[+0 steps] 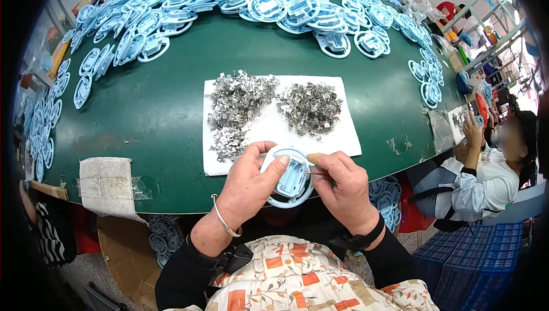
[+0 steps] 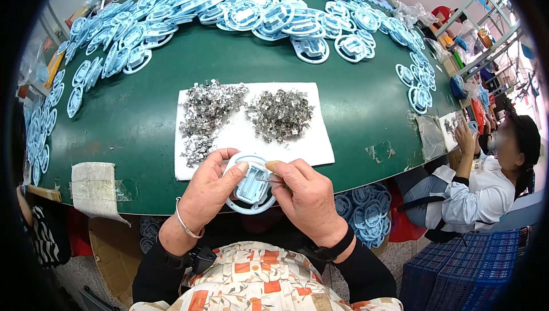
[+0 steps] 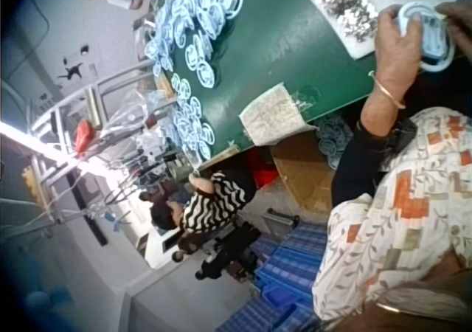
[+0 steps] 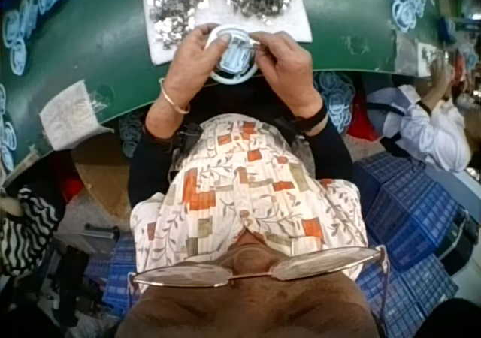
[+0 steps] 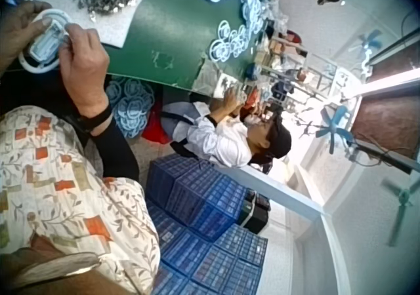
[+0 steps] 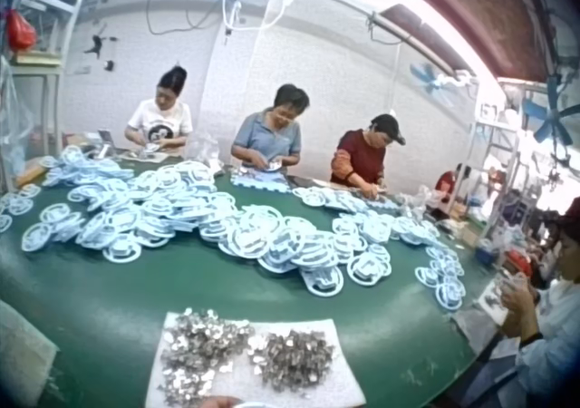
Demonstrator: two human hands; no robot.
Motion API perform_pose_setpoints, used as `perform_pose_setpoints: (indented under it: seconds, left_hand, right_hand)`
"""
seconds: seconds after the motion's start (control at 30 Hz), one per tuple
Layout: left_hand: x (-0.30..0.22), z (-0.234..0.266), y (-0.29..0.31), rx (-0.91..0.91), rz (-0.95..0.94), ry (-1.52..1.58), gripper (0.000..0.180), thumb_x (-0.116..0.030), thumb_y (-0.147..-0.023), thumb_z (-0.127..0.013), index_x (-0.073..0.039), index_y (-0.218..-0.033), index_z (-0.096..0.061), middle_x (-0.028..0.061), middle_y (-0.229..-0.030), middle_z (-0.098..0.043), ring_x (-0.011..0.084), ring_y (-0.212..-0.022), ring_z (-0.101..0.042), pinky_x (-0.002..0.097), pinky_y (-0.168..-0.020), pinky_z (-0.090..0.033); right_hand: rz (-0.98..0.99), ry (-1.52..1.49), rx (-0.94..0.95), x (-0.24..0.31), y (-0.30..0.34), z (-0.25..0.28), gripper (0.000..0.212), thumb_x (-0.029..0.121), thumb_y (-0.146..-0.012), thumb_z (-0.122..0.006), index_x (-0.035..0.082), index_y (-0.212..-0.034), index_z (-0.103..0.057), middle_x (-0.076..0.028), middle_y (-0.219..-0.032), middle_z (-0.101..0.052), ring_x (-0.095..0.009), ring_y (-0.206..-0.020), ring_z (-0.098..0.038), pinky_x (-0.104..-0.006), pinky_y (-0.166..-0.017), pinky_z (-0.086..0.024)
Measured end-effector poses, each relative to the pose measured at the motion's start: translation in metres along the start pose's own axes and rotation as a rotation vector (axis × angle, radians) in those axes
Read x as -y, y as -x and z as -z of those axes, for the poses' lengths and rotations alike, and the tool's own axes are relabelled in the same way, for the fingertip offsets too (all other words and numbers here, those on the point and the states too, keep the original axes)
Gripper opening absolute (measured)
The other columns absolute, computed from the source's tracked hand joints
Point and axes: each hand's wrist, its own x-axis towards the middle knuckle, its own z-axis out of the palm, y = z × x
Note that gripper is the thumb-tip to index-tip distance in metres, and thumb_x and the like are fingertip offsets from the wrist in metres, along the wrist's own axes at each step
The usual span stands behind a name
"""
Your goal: The person assembles light blue plastic rings by inserting small metal components into them using a small tool. They pick up the rings and metal pieces from piles on a green table, secure the parts, and place the finished items into a plastic bag. Other workers are visible in the background performing similar assembly tasks.
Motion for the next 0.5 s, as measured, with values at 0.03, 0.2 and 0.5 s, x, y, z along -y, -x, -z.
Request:
perform_pose_setpoints:
  seconds: [0.03,0.2,0.5]
  left_hand:
    - [0.000,0.000,0.000,0.003,0.002,0.019,0.042,-0.022,-0.101,-0.062,0.003,-0.129,-0.044,0.0052,-0.094,-0.066,0.0044,-0.074,-0.060,0.0182,-0.059,-0.047]
    - [-0.012,0.003,0.009,0.082,0.038,0.076,0.043,-0.019,-0.101,-0.060,0.007,-0.131,-0.043,0.0124,-0.107,-0.067,0.0100,-0.093,-0.064,0.0229,-0.076,-0.053]
    - [-0.032,0.008,0.015,0.266,-0.307,-0.667,0.043,-0.011,-0.092,-0.063,0.002,-0.133,-0.057,0.0126,-0.116,-0.063,0.0166,-0.104,-0.062,0.0307,-0.089,-0.051]
  right_hand:
    - [-0.025,-0.058,-0.041,0.000,0.001,-0.001,0.027,0.002,-0.084,-0.070,0.000,-0.110,-0.065,-0.006,-0.080,-0.062,-0.016,-0.064,-0.062,-0.0286,-0.057,-0.051]
    - [-0.378,-0.468,0.018,-0.009,0.006,-0.001,0.025,0.015,-0.097,-0.065,-0.001,-0.116,-0.062,0.001,-0.084,-0.062,-0.004,-0.063,-0.055,-0.0187,-0.055,-0.046]
    - [-0.692,-0.911,0.361,-0.002,0.007,0.009,0.023,0.024,-0.102,-0.061,0.002,-0.110,-0.062,0.005,-0.080,-0.059,0.000,-0.060,-0.048,-0.0145,-0.051,-0.039]
